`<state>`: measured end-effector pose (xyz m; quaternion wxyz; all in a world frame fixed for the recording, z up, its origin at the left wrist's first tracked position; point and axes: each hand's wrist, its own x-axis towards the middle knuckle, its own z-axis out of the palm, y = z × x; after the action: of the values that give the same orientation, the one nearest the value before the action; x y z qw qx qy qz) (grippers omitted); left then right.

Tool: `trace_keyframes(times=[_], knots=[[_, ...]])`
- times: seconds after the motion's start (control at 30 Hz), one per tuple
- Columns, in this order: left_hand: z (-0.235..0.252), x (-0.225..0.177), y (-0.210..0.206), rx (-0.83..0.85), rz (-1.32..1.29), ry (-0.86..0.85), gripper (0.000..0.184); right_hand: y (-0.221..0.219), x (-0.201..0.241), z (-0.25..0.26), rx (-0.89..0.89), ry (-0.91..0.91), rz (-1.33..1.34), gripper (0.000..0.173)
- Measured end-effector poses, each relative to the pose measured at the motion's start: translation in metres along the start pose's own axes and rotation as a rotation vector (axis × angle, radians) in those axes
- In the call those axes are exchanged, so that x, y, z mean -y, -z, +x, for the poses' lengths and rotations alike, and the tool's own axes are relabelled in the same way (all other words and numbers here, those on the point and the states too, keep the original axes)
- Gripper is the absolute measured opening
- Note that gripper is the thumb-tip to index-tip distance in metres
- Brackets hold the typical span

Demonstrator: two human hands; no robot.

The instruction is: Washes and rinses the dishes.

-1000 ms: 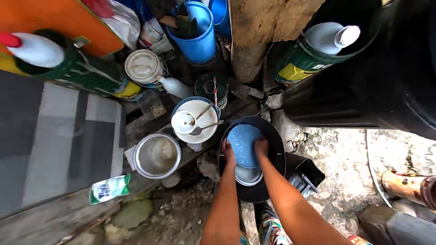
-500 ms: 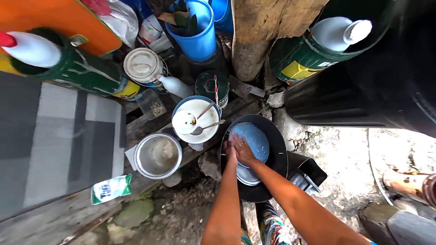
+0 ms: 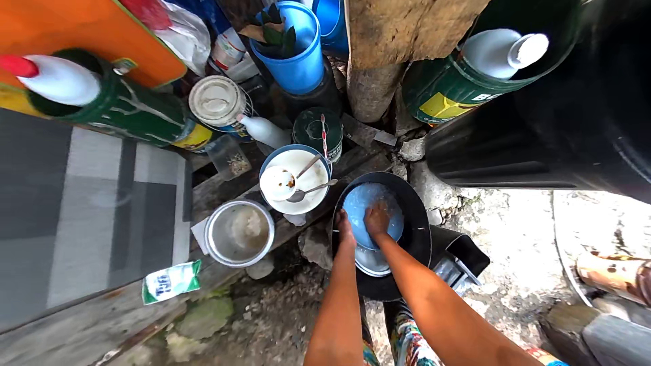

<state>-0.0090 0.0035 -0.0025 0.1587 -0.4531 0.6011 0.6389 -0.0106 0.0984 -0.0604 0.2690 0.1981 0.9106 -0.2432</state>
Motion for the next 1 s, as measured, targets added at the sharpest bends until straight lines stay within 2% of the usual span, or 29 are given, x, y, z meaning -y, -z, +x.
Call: trace_keyframes(times=[0.1,0.2,0.33,0.4,0.5,0.53,0.6,0.63,0.67,0.73,0.8,0.83,0.9,1.0], knots=[[-0.005,-0.008,-0.005,0.071,-0.150,-0.036,0.044,0.020,0.017,-0.009,0.093,0.064,0.415,0.056],[-0.037,-0.018,-0.022,0.116,-0.255,-0.052,0.048,0.053,0.013,-0.041,0.165,0.141,0.903,0.039],[-0.093,-0.020,-0.048,0.131,-0.168,-0.105,0.061,0.107,-0.016,-0.093,0.096,0.096,1.042,0.045],[-0.111,-0.012,-0.055,0.151,-0.141,-0.196,0.045,0.122,-0.033,-0.113,0.054,0.078,1.110,0.046],[-0.122,0.002,-0.049,0.281,-0.053,-0.332,0.031,0.131,-0.058,-0.130,0.064,0.166,0.976,0.056],[-0.120,0.006,-0.043,0.337,0.006,-0.361,0.030,0.131,-0.064,-0.132,0.024,0.179,0.896,0.054],[-0.108,0.006,-0.025,0.430,0.235,-0.434,0.030,0.127,-0.071,-0.132,-0.095,0.161,0.796,0.035],[-0.100,0.002,-0.016,0.424,0.432,-0.458,0.032,0.124,-0.073,-0.132,-0.148,0.132,0.774,0.024],[-0.092,-0.004,-0.008,0.382,0.651,-0.429,0.038,0.122,-0.074,-0.132,-0.182,0.108,0.755,0.018],[-0.072,-0.009,0.000,0.262,0.959,-0.273,0.064,0.121,-0.072,-0.134,-0.213,0.093,0.711,0.015],[-0.052,-0.005,-0.001,0.240,1.159,-0.035,0.090,0.118,-0.068,-0.136,-0.245,0.116,0.665,0.018],[-0.047,0.000,-0.005,0.245,1.226,0.052,0.096,0.116,-0.067,-0.136,-0.271,0.134,0.640,0.020],[-0.041,0.009,-0.011,0.200,1.287,0.134,0.094,0.111,-0.065,-0.134,-0.313,0.174,0.604,0.024],[-0.037,0.012,-0.012,0.174,1.313,0.118,0.081,0.109,-0.064,-0.129,-0.349,0.208,0.557,0.027]])
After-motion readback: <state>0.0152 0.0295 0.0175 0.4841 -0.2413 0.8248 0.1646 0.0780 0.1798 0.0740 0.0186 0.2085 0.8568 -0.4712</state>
